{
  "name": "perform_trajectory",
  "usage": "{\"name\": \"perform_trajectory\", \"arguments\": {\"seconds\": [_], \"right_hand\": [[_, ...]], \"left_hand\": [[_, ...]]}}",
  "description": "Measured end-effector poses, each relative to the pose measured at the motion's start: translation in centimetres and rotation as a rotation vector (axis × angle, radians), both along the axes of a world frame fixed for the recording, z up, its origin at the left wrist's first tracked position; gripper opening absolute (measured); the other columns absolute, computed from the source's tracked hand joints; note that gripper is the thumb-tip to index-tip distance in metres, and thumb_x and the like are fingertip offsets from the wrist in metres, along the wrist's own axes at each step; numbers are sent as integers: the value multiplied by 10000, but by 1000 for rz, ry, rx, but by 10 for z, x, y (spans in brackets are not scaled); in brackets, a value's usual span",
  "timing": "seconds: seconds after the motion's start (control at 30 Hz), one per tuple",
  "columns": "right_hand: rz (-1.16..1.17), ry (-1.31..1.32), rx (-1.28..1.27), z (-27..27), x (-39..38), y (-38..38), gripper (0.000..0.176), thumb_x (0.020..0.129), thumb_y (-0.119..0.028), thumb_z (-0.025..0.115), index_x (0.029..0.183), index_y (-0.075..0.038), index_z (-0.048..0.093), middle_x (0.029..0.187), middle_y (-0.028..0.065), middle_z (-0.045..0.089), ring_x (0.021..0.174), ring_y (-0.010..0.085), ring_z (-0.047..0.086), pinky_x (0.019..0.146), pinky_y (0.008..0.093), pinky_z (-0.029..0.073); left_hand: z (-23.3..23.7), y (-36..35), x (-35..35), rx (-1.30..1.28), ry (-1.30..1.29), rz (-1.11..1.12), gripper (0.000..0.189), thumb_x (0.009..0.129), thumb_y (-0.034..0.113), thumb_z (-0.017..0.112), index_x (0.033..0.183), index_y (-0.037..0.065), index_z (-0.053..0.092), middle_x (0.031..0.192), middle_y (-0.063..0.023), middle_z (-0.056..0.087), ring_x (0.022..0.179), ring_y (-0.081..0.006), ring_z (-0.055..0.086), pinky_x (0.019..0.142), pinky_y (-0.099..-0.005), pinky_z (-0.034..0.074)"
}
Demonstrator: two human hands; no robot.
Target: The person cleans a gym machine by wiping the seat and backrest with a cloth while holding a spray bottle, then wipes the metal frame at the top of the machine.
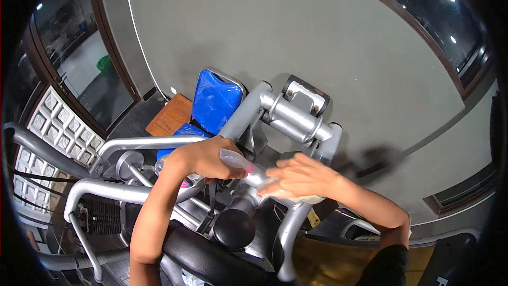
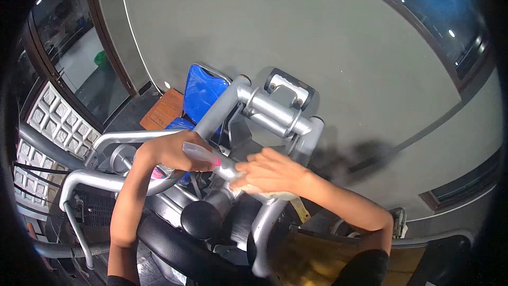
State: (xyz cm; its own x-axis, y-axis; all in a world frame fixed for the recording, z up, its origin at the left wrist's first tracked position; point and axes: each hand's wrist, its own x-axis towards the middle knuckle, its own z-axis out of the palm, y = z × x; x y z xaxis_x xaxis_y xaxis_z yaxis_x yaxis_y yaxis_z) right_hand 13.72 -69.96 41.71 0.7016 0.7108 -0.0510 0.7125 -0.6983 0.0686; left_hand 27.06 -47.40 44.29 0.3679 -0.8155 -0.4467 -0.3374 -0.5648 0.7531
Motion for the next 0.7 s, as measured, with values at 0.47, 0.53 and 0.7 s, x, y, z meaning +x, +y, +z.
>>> {"name": "perform_trajectory", "arguments": {"seconds": [0.47, 0.53, 0.7], "right_hand": [[-121, 189, 186, -8, 6, 2, 401, 838, -289, 643, 1217, -419, 637, 878, 52, 635, 786, 266, 664, 579, 394, 514], [-171, 273, 19, 12, 9, 6, 407, 857, -289, 612, 1232, -447, 619, 949, 72, 648, 803, 272, 668, 610, 383, 539], [-186, 162, 215, -17, 52, 16, 361, 877, -224, 572, 1206, -341, 665, 1149, 124, 662, 902, 325, 681, 768, 431, 554]], "left_hand": [[11, 16, 2, -57, -189, 63, 286, 811, 298, 704, 953, 52, 738, 814, -123, 714, 698, -211, 677, 670, -338, 502], [6, 19, 3, -195, -211, 35, 270, 818, 282, 699, 953, 51, 738, 826, -117, 718, 725, -217, 677, 678, -341, 501], [-1, 24, 9, -225, -228, 35, 272, 820, 277, 701, 971, 54, 739, 834, -117, 720, 754, -211, 682, 697, -331, 506]]}}
